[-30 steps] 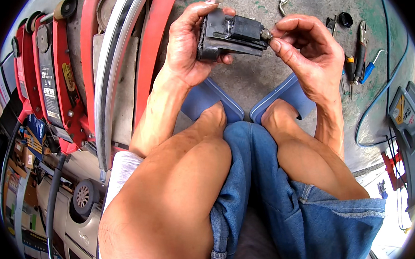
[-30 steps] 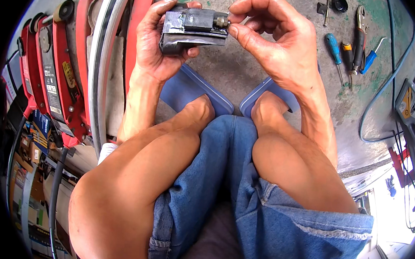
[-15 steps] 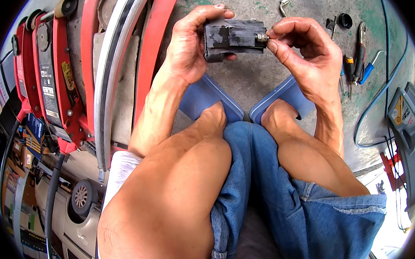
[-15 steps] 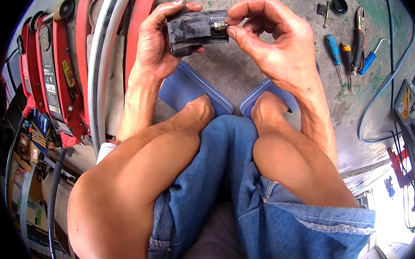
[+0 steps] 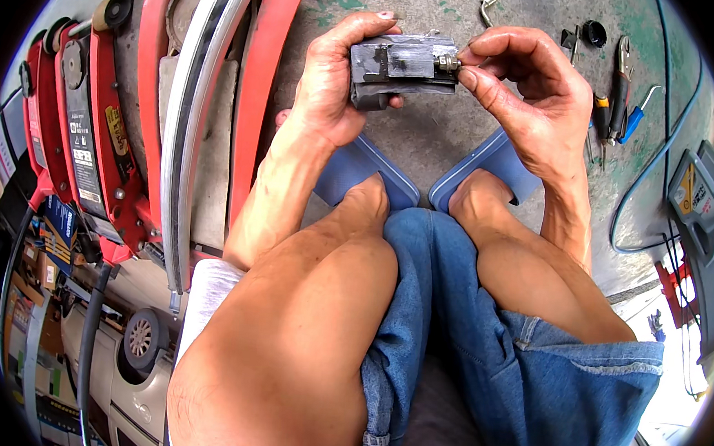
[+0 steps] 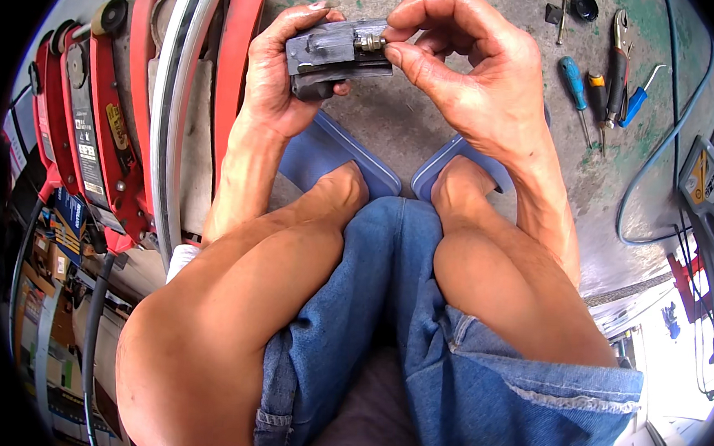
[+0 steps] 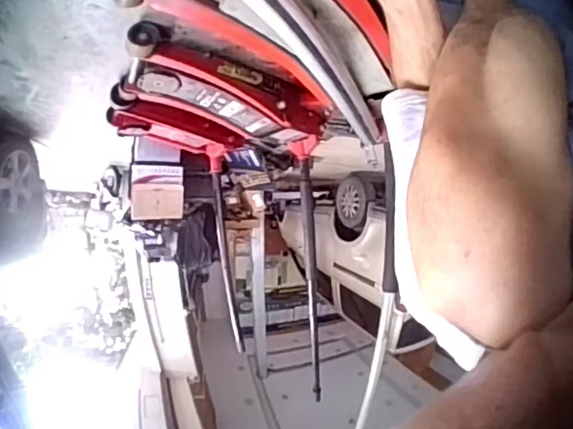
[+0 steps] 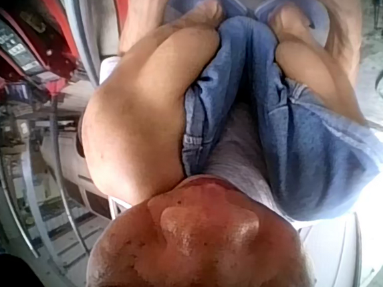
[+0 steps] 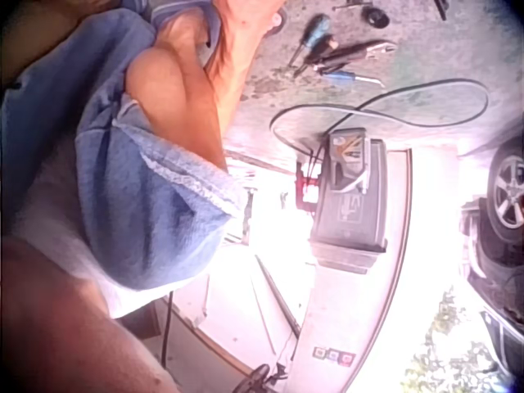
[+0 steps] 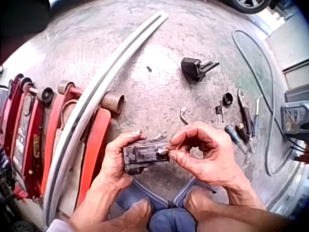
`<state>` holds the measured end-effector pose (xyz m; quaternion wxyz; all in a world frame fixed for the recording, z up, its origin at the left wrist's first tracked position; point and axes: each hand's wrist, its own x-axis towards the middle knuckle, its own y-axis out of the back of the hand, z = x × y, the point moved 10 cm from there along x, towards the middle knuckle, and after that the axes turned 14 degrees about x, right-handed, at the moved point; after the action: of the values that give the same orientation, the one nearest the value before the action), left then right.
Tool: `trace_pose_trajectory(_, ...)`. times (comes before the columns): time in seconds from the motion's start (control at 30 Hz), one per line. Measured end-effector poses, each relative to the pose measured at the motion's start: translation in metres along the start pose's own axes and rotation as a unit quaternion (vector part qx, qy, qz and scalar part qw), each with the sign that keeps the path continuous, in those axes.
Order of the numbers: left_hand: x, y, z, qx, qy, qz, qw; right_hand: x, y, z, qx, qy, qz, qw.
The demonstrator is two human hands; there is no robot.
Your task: The person disassembles and reassembles a small black mechanical part by loosening and tightening a nut with a wrench and removing a small internal component by hand.
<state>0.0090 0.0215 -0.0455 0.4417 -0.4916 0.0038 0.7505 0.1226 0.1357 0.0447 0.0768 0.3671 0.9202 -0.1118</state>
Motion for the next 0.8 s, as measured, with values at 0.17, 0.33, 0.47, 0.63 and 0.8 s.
trace_pose_trajectory(0.17,0.0029,-0.0008,-0.0034,-0.008,0.008,-0.007,1.0,0.0005,-0.0004,-0.0016,0.001,0.007,-0.001,1.0)
trace_pose_trajectory(0.33,0.003,-0.002,-0.0043,-0.007,0.014,0.002,1.0,0.0002,0.0007,-0.0014,0.003,0.003,0.003,1.0)
trace_pose_trajectory(0.47,0.0036,-0.0008,-0.0054,-0.007,0.018,0.002,1.0,0.0008,0.0006,-0.0009,0.003,-0.005,0.009,1.0)
trace_pose_trajectory(0.63,0.0047,0.0007,-0.0066,-0.009,0.022,0.005,1.0,0.0018,-0.0004,-0.0008,0.003,-0.003,0.005,1.0)
trace_pose_trajectory(0.8,0.0054,0.0005,-0.0069,-0.017,0.021,0.001,1.0,0.0017,-0.0011,-0.0019,0.01,0.0,0.006,1.0)
